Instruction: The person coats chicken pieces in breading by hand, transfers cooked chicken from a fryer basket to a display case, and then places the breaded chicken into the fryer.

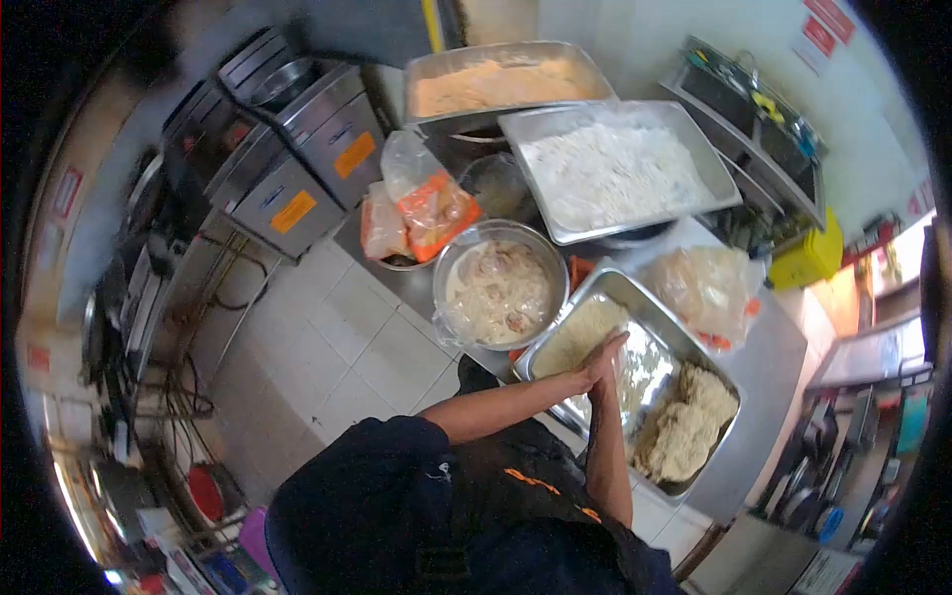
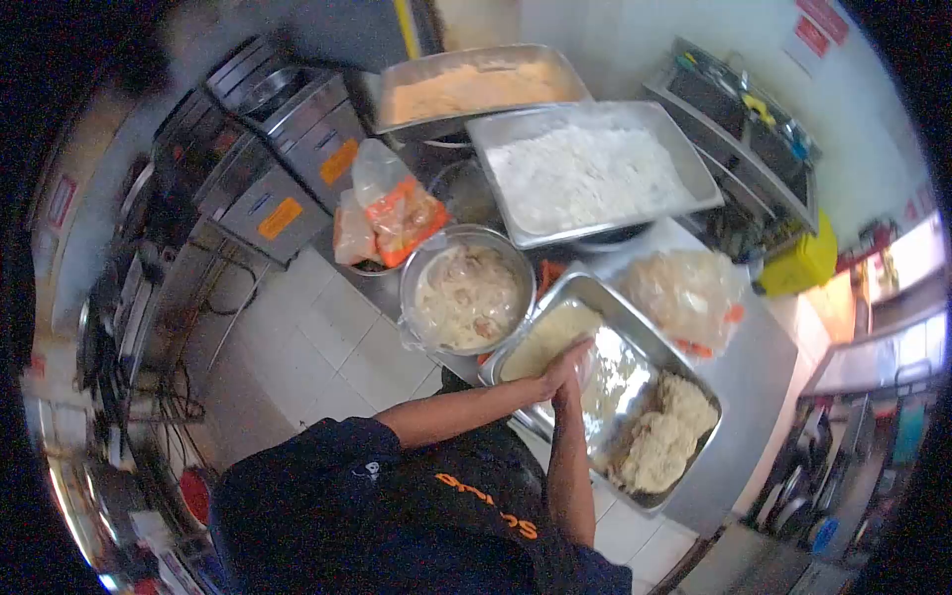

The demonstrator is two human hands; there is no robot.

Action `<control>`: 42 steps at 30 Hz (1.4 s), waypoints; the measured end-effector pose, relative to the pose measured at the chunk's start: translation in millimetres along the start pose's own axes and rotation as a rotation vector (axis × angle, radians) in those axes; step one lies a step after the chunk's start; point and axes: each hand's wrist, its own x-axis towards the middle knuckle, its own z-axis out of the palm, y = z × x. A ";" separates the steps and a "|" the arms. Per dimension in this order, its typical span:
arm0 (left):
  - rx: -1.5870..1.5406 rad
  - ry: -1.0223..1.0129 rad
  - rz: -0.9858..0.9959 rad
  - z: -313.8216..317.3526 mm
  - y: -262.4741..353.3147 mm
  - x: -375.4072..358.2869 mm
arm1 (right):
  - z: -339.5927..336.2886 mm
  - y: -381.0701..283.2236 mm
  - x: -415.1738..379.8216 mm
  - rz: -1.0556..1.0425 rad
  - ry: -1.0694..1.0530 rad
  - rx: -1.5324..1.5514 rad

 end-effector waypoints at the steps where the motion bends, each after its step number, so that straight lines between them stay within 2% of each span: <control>1: -0.169 -0.060 -0.102 0.9 -0.2 1.6 | -9.1 -7.8 -10.9 0.087 0.019 0.103; 2: -0.338 -0.128 -0.202 0.5 -1.7 2.4 | 1.1 -28.3 -10.5 0.179 0.040 0.205; 4: -0.306 -0.079 -0.235 2.8 11.5 -5.8 | 0.9 -59.6 -37.4 0.219 -0.064 0.105; 6: -0.270 -0.036 -0.270 1.0 15.1 -8.4 | -10.6 -24.1 -41.5 0.169 -0.067 0.210; 8: -0.478 -0.073 -0.569 2.9 13.0 -7.2 | -2.8 -64.6 -73.9 0.042 -0.099 -0.029; 9: -0.387 -0.071 -0.596 1.9 -18.2 2.6 | -18.7 -28.1 -62.3 0.129 -0.107 0.108; 11: -0.243 0.016 -0.526 5.4 -65.1 14.2 | -25.2 -44.3 -69.1 0.006 -0.032 -0.138; 12: -0.248 0.023 -0.506 -3.8 -71.8 19.8 | -25.7 -50.3 -68.3 -0.010 -0.046 -0.140; 14: -0.375 -0.337 -0.804 -23.9 -76.5 20.3 | -28.2 -57.7 -70.1 0.093 -0.206 -0.427; 15: -0.380 -0.339 -0.783 -24.7 -59.0 13.7 | -27.4 -60.3 -71.2 0.075 -0.212 -0.436; 17: -0.501 -0.216 -0.804 -20.6 -27.6 -0.3 | -23.0 -62.2 -74.5 0.144 -0.083 -0.138; 18: -0.535 -0.377 -0.821 -29.4 -38.7 6.6 | -21.5 -56.4 -71.0 0.146 -0.018 -0.051; 19: -0.548 -0.382 -0.802 -31.9 -51.8 7.9 | -26.1 -46.6 -65.5 0.133 -0.027 -0.067; 20: -0.530 -0.479 -0.827 -33.9 -62.5 7.4 | -32.4 -37.8 -58.0 0.209 -0.027 -0.072; 21: -0.508 -0.575 -0.846 -40.7 -54.2 5.8 | -31.8 -35.1 -51.8 0.282 -0.029 -0.078; 22: -0.523 -0.575 -0.819 -49.1 -46.9 2.7 | -29.7 -31.0 -46.5 0.384 0.090 -0.089; 23: -0.382 -0.583 -0.818 -58.7 -27.7 -19.0 | -44.8 -14.9 -33.0 0.378 0.075 -0.113; 24: -0.239 -0.586 -0.823 -72.5 -6.3 -46.2 | -73.9 13.6 -8.2 0.159 -0.198 -0.621; 25: -0.252 -0.581 -0.815 -94.0 24.0 -74.5 | -82.0 29.0 3.4 -0.083 -0.472 -1.108; 26: -0.164 -0.752 -0.667 -124.9 62.4 -104.2 | -35.8 -18.9 -23.3 0.060 -0.191 -1.127; 27: -0.070 -0.916 -0.514 -162.3 90.0 -125.6 | -26.8 -19.0 -18.2 0.030 -0.160 -1.039; 28: -0.048 -0.958 -0.493 -199.1 104.5 -139.7 | 8.8 -56.0 -37.0 0.077 -0.164 -0.974; 29: -0.024 -1.003 -0.475 -235.0 116.8 -155.4 | 27.5 -68.4 -37.1 0.040 -0.238 -0.971; 30: -0.062 -0.995 -0.387 -276.3 119.9 -169.3 | 83.8 -113.7 -64.3 0.097 -0.247 -0.942; 31: -0.103 -0.990 -0.304 -319.3 117.1 -181.4 | 114.1 -129.5 -77.8 0.020 -0.286 -0.874; 33: -0.108 -0.805 -0.300 -396.0 114.0 -207.8 | 171.2 -145.5 -87.3 -0.007 -0.283 -0.659; 34: -0.005 -0.666 -0.293 -426.7 128.3 -228.1 | 213.2 -166.5 -111.5 -0.154 -0.307 -0.577; 35: 0.102 -0.536 -0.289 -452.9 141.0 -247.5 | 236.5 -167.3 -113.1 -0.345 -0.458 -0.530; 36: 0.107 -0.418 -0.235 -475.8 142.4 -263.5 | 258.0 -155.8 -112.4 -0.636 -0.455 -0.657; 37: 0.119 -0.303 -0.182 -498.0 144.6 -276.5 | 296.5 -161.3 -110.7 -0.223 -0.848 0.080; 38: 0.035 -0.203 -0.190 -513.1 155.7 -287.8 | 337.2 -166.5 -110.7 0.210 -1.112 0.859; 39: -0.046 -0.111 -0.196 -523.5 171.7 -295.9 | 378.6 -192.3 -142.2 0.232 -0.968 0.884; 40: -0.026 -0.054 -0.129 -533.9 185.8 -302.3 | 413.0 -200.4 -152.3 0.311 -1.061 1.113; 41: -0.016 0.006 -0.062 -536.3 195.5 -306.0 | 442.9 -198.8 -143.2 0.349 -1.276 1.195; 42: -0.024 -0.031 -0.078 -535.3 203.8 -304.6 | 474.1 -200.7 -147.5 0.405 -1.242 1.321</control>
